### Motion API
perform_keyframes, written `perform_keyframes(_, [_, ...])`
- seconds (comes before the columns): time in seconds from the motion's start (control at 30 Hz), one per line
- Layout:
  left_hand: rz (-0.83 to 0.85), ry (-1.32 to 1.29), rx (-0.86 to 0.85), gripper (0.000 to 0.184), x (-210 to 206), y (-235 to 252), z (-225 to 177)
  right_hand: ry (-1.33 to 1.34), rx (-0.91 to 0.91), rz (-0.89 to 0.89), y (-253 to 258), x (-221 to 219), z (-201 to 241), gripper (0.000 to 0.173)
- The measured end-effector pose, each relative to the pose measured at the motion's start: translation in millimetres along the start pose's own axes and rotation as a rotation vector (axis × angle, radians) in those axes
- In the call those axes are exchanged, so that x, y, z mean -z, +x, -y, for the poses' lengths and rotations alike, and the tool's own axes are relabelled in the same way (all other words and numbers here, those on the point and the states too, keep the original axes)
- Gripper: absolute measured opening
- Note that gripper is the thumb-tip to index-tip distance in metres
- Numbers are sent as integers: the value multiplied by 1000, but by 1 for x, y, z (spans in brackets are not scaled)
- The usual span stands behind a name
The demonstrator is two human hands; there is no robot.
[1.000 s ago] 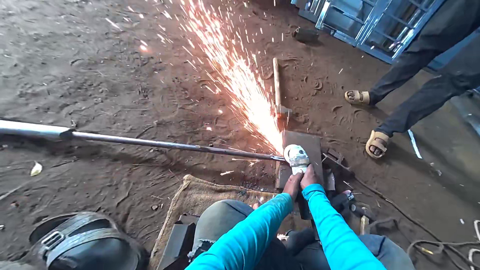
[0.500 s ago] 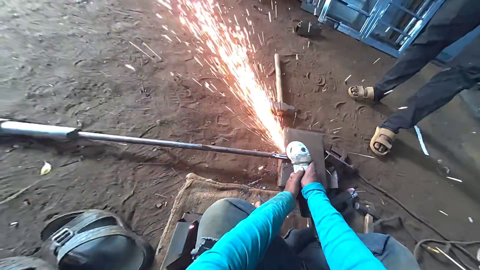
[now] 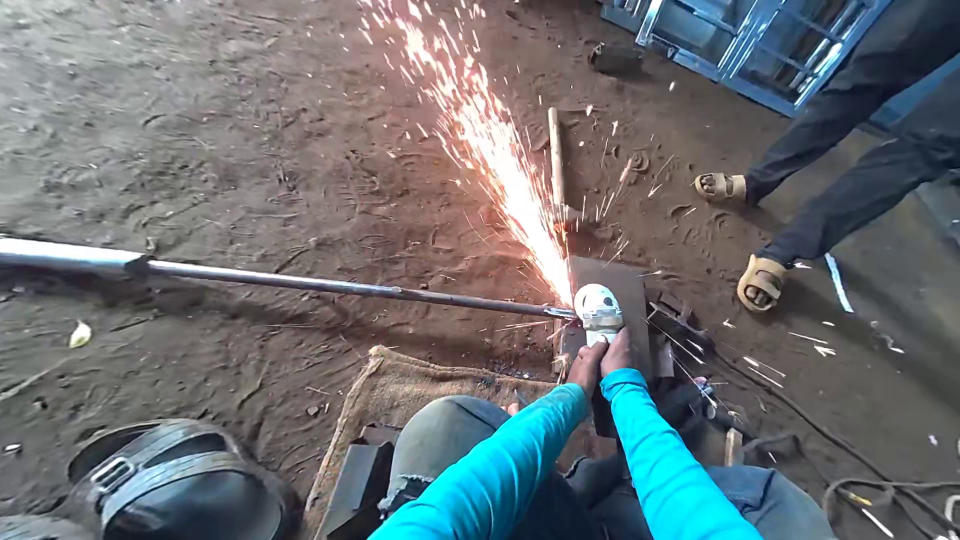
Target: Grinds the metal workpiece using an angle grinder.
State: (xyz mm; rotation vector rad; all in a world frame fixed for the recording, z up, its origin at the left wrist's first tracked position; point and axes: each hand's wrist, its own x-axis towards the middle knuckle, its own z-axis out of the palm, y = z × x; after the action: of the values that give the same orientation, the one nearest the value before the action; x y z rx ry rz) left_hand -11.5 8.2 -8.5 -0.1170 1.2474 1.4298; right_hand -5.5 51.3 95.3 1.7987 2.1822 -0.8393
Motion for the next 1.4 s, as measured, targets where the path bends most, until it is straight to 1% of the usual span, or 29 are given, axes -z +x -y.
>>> perform_keyframes(0.1, [-20, -23, 8, 64, -3, -3, 3, -78, 19, 36, 1, 4, -2, 65])
perform_keyframes(0.17, [-18, -19, 15, 61, -2, -1, 3, -98, 7, 20, 0, 4, -1, 61])
perform_keyframes(0.27, [-44, 24, 0, 62, 1, 0, 1, -30, 24, -1, -2, -1, 1, 55])
perform_keyframes(0.4, [-109, -24, -13, 58, 3, -1, 6, -159, 53, 63, -1, -1, 4, 62])
perform_keyframes(0.43, [-112, -29, -9, 58, 3, -1, 6, -168, 51, 64, -1, -1, 4, 61])
perform_keyframes(0.6, [-18, 35, 15, 62, -2, 2, 11, -57, 0, 9, -6, 1, -4, 57])
perform_keyframes(0.67, [-36, 14, -15, 59, -4, 5, 16, -49, 2, 30, -8, 4, -3, 57])
perform_keyframes(0.8, [-109, -48, -36, 61, 5, 6, 21, -140, 55, 83, -9, -2, 0, 65])
perform_keyframes(0.87, [-92, -31, -27, 63, 7, 6, 23, -86, 45, 76, -12, -3, -2, 63])
perform_keyframes(0.93, [-47, -9, -25, 60, 2, 6, 21, 36, -5, 47, -14, 0, -4, 56])
perform_keyframes(1.0, [-26, 2, -34, 55, -1, 5, 20, 87, -21, 37, -16, 2, -7, 51])
perform_keyframes(1.07, [-61, -28, -37, 55, 0, 2, 21, 46, 6, 53, -14, 1, -7, 52])
perform_keyframes(1.13, [-123, -55, -50, 56, 5, 3, 21, -72, 45, 80, -11, -3, -3, 59])
perform_keyframes(1.2, [-143, -63, -41, 59, 10, 3, 22, -148, 67, 98, -8, -8, -1, 64])
perform_keyframes(1.27, [-115, -55, -16, 60, 8, 5, 22, -112, 53, 80, -7, -7, -4, 64])
perform_keyframes(1.4, [33, -27, 39, 63, -11, -7, 16, 20, -32, 18, -13, 7, -19, 58])
